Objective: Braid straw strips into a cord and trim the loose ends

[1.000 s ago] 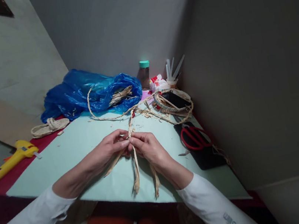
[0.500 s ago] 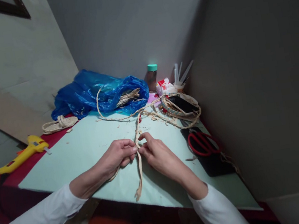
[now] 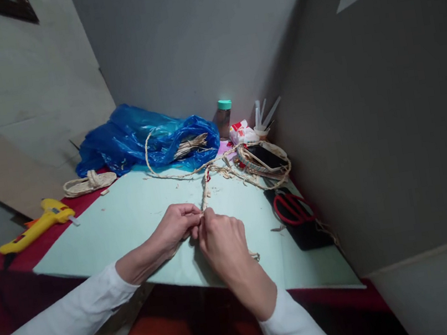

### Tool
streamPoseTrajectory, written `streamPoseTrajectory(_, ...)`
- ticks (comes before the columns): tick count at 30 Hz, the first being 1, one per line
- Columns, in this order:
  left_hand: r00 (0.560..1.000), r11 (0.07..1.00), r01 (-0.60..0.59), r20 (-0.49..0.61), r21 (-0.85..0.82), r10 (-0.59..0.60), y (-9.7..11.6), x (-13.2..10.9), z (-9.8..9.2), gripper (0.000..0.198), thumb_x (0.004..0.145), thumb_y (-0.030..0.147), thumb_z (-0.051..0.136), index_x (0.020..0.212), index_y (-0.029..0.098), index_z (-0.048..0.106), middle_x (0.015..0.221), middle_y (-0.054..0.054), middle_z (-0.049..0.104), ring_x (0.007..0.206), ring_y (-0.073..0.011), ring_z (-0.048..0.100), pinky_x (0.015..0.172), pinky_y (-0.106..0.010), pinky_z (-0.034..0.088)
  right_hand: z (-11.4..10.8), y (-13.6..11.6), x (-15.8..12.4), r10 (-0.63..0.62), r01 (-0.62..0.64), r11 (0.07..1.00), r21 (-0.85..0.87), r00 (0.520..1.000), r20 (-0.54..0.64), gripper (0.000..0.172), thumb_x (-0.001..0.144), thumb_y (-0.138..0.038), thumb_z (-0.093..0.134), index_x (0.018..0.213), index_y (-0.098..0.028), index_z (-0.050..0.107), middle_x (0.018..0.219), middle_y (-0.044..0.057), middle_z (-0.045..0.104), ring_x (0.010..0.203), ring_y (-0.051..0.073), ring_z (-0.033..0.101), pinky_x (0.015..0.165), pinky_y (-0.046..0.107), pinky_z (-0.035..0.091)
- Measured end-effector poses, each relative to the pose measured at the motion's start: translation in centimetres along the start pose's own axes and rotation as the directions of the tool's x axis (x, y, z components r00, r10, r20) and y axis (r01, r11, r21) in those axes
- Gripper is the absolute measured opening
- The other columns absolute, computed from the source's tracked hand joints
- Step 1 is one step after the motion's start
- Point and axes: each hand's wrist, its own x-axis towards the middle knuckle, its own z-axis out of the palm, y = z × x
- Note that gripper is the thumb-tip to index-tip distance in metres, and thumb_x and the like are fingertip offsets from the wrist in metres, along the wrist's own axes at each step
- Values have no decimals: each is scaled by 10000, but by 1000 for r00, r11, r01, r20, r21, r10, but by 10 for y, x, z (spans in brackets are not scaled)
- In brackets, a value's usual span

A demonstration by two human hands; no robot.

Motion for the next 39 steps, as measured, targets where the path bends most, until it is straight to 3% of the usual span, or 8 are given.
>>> streamPoseTrajectory(8, 997, 982, 30, 82, -185, -15, 10, -4, -9, 148, 656, 246, 672, 628, 130, 584, 476, 62, 420, 397, -31, 279, 419, -219, 125, -3, -29, -21, -27, 23, 983, -181, 999, -20, 264, 893, -37, 417, 1030, -86, 638, 856, 169, 712, 746, 237, 682, 522, 286, 320)
streamPoseTrajectory(11, 995, 974, 46, 100, -222, -24, 10, -3, -10, 142, 639, 223, 694, 666, 121, 599, 498, 40, 484, 398, -28, 271, 422, -221, 117, -18, -5, -21, -66, 75, 992, 100, 994, -89, 247, 923, -309, 515, 1052, -163, 667, 876, 112, 724, 765, 223, 659, 624, 282, 400)
streamPoseTrajectory(13, 993, 973, 53, 116, -226, -27, 11, -2, -10, 130, 637, 197, 693, 692, 105, 618, 573, -8, 582, 402, -22, 276, 424, -221, 124, -24, 14, -13, 70, 8, 922, 387, 980, -187, 276, 927, -360, 491, 929, -163, 683, 893, 98, 715, 800, 201, 637, 734, 291, 426)
streamPoseTrajectory(18, 995, 984, 22, 102, -174, -4, 13, -4, -11, 81, 644, 110, 634, 724, 97, 635, 515, 18, 538, 398, -36, 350, 435, -199, 194, -1, 24, 12, 27, -60, 687, 724, 998, 57, 304, 904, -396, 452, 810, -156, 615, 676, 19, 618, 580, 126, 542, 571, 233, 403)
streamPoseTrajectory(23, 993, 996, -70, 91, -54, 74, 8, -7, -13, 65, 708, 135, 585, 742, 105, 632, 488, 51, 468, 397, -37, 330, 434, -190, 191, 34, 12, 17, 56, -68, 613, 787, 998, 42, 343, 900, -419, 423, 665, -182, 500, 528, -44, 456, 440, 80, 359, 452, 212, 276)
streamPoseTrajectory(29, 992, 969, -128, 16, 211, 127, -1, -14, -20, 152, 778, 223, 547, 750, 115, 650, 481, 25, 514, 394, -67, 356, 436, -205, 234, 43, 15, 17, 129, -88, 584, 807, 992, 15, 358, 905, -358, 499, 622, -149, 564, 532, -29, 481, 520, 98, 467, 504, 220, 338)
streamPoseTrajectory(34, 962, 848, -186, -86, 496, 261, 12, -29, -26, 172, 763, 209, 573, 636, 142, 668, 639, -61, 688, 639, -155, 597, 621, -243, 410, 45, 9, 16, 187, -133, 537, 833, 982, 37, 292, 924, -364, 574, 1093, -131, 622, 1061, 56, 641, 896, 186, 632, 763, 351, 540)
streamPoseTrajectory(39, 933, 680, -194, -81, 707, 350, 24, -51, 6, 206, 797, 123, 516, 740, 139, 714, 745, -126, 725, 782, -247, 662, 759, -333, 445, 42, 7, 13, 188, -126, 454, 882, 981, 44, 359, 906, -355, 601, 1199, -148, 594, 1230, 71, 591, 1029, 244, 610, 833, 402, 539)
